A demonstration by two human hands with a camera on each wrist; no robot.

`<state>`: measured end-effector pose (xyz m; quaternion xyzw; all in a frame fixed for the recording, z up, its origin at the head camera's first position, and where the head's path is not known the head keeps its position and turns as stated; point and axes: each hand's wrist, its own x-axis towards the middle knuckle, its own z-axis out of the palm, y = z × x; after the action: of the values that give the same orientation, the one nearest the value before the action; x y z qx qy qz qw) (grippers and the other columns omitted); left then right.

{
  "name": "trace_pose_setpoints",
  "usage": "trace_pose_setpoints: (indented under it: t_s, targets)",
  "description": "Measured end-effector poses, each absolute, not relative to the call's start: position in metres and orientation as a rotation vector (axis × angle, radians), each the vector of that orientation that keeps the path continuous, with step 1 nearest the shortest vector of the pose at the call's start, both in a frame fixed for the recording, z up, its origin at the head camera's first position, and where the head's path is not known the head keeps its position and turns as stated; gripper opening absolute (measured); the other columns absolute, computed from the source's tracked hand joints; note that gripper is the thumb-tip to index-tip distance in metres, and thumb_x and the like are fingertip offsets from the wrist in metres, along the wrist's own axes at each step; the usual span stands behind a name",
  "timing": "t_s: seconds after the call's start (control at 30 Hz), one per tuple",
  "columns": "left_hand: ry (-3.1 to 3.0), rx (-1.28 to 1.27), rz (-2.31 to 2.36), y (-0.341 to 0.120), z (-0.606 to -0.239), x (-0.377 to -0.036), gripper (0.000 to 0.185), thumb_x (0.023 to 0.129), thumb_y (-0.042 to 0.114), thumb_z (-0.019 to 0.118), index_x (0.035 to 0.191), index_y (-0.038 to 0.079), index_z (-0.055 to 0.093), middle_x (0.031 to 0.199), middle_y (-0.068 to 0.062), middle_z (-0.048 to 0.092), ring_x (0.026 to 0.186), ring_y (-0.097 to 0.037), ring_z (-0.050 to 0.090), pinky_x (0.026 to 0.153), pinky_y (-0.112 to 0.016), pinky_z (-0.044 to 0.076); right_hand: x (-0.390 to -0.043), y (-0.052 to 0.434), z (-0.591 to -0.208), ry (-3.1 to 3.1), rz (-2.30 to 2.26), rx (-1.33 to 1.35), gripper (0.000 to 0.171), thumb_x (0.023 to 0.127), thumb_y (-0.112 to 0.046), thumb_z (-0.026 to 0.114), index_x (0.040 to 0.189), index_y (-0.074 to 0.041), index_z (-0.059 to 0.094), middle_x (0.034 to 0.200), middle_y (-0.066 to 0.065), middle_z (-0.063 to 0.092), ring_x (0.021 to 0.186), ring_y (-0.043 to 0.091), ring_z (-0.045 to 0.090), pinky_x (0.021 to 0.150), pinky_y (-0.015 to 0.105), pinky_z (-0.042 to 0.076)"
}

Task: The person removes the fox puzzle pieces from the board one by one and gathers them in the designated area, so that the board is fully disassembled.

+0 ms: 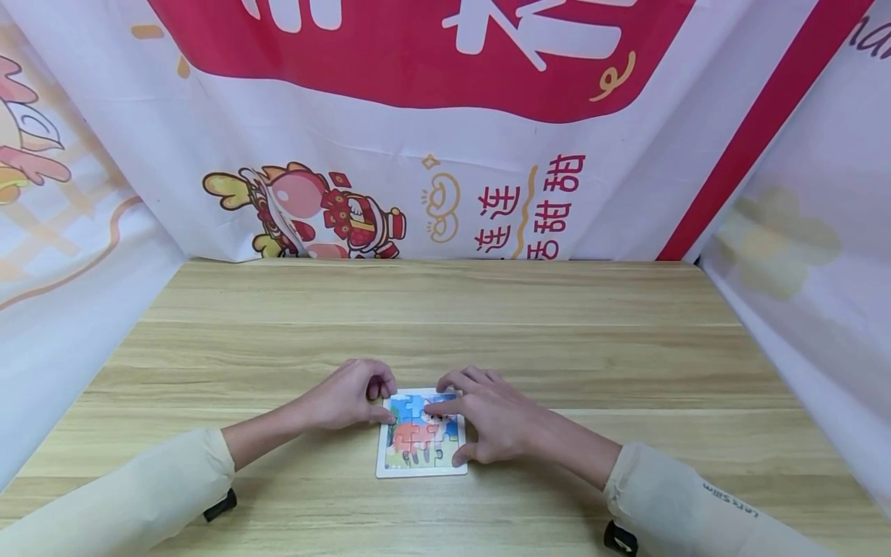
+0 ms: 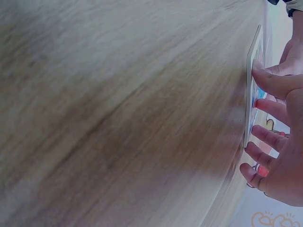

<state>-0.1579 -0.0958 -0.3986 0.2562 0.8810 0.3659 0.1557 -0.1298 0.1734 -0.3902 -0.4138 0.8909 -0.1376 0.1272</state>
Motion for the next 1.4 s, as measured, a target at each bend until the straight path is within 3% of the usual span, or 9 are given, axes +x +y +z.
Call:
trace_pose_setpoints:
  t_s: [0.57,0.9,1.13,1.4]
  targets:
    - [2.489,0.697,1.105,-0.0937,-0.4005,-0.1612,0.030,0.072,0.004,0.093,0.090,0.003,0.069,0.081,-0.001,0.064,0.072,-0.013,0.056,0.065,-0.023,0.050,-0.1304,0.1726,-0.3890,2.595,-0.358,-1.203,0.071,0.084,-0.044,0.085,0.147,-0.021,0.060,0.151,0.009,0.049,0.137,0.030,0.044,0.114,0.061,0.034]
    - [2.474,0.678,1.102,-0.0944,-0.3977,-0.1624,0.031,0.071,0.003,0.093,0.091,0.002,0.069,0.080,-0.002,0.065,0.072,-0.013,0.057,0.066,-0.023,0.050,-0.1305,0.1711,-0.3860,2.579,-0.141,-1.500,0.067,0.092,-0.044,0.077,0.153,-0.030,0.052,0.153,0.005,0.047,0.139,0.027,0.042,0.115,0.053,0.037]
    - [2.392,0.690,1.139,-0.0972,-0.3958,-0.1643,0.032,0.076,0.002,0.089,0.103,-0.001,0.072,0.080,-0.002,0.065,0.073,-0.013,0.058,0.067,-0.023,0.050,-0.1299,0.1698,-0.3864,2.535,-0.151,-1.484,0.064,0.093,-0.035,0.076,0.152,-0.032,0.053,0.155,0.002,0.044,0.138,0.024,0.040,0.115,0.051,0.036]
    - [2.362,0.711,1.114,-0.0988,-0.3946,-0.1650,0.021,0.084,0.004,0.084,0.103,0.001,0.076,0.081,0.002,0.065,0.074,-0.011,0.056,0.067,-0.022,0.046,-0.1288,0.1694,-0.3876,2.535,-0.188,-1.460,0.069,0.091,-0.030,0.076,0.155,-0.034,0.049,0.157,0.003,0.041,0.139,0.025,0.038,0.114,0.053,0.037]
